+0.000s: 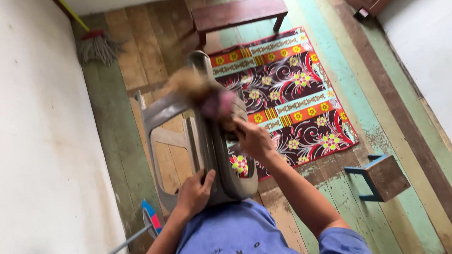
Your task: The person holds a plastic stool upside down and uses a brush to scrub its underside and legs. The stool is rotated to access different areas while the person continues brushing.
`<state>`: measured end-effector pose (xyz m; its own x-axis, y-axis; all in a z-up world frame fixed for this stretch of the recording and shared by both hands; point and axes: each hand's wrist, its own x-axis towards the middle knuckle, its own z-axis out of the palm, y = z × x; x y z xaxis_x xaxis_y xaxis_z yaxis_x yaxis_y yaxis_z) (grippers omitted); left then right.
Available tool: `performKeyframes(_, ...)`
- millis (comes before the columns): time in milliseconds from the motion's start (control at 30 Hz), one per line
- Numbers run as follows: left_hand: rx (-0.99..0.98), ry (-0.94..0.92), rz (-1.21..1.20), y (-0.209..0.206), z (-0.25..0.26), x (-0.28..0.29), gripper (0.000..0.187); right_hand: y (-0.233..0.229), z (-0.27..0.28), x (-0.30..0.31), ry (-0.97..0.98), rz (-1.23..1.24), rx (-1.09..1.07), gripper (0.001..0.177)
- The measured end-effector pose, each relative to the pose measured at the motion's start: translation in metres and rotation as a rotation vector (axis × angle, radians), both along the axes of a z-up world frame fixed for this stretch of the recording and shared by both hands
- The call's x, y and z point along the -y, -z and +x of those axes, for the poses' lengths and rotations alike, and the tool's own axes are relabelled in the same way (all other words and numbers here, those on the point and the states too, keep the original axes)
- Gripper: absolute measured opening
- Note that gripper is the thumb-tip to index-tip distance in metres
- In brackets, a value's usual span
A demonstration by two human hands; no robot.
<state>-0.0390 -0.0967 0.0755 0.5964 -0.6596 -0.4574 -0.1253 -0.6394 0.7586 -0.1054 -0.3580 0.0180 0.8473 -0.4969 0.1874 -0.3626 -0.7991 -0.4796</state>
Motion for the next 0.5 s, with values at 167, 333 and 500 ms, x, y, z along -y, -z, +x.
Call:
performKeyframes(167, 0.011, -0.003, 0.023, 0.002, 0.000, -0.002, 0.062, -0.013, 0.027, 0.015, 0.166, 0.021, -0.159, 0.029)
performKeyframes(333, 0.022, -0.014, 0.080, 0.003, -0.001, -0.005, 0.054, -0.011, 0.033, 0.025, -0.081, -0.031, -0.013, 0.040)
performKeyframes(500, -0.016, -0.086, 0.067, 0.010, 0.002, -0.010, 0.056, 0.015, 0.042, 0.018, 0.082, 0.046, -0.073, 0.036)
